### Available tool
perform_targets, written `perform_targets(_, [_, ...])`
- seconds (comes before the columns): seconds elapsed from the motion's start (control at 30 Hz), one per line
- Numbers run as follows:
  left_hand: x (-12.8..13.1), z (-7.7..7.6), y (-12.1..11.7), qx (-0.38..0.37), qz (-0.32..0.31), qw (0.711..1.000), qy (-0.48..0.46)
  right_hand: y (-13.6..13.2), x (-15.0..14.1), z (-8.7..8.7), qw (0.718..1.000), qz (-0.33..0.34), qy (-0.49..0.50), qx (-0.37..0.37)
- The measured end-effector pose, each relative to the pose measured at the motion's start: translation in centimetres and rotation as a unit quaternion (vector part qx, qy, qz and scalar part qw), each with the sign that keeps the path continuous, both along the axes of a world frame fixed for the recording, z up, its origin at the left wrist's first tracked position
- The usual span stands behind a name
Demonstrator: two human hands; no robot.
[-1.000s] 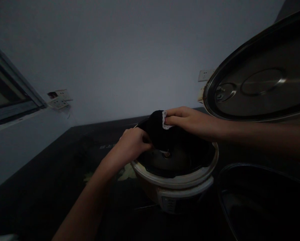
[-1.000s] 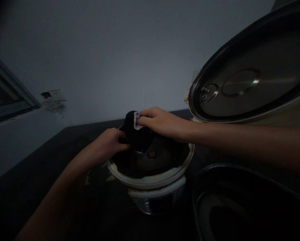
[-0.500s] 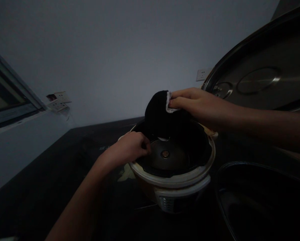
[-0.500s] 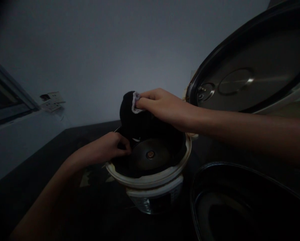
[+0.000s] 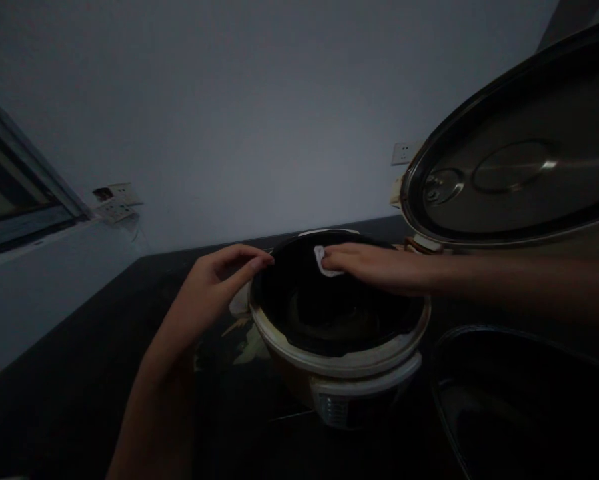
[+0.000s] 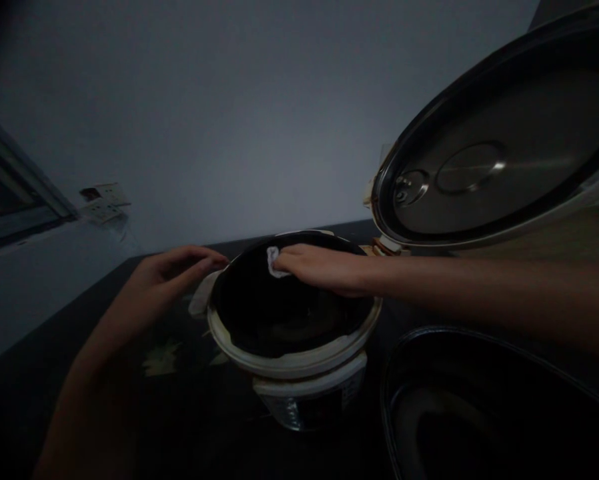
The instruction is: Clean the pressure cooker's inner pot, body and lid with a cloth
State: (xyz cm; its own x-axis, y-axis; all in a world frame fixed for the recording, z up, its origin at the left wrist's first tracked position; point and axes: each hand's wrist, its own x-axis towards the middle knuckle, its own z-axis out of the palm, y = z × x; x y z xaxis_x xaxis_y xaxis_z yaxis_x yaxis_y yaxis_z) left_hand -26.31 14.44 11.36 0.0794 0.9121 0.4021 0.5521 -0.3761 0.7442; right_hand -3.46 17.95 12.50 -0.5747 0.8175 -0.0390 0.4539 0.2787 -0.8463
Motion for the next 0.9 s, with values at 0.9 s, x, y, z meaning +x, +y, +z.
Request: perform_targets(0.9, [-0.6,-6.9,2.1,-0.041,0.051,0.987,-0.148,3.8,-9.1,-3.9,0.988,-0.006,-0.088,-0.129])
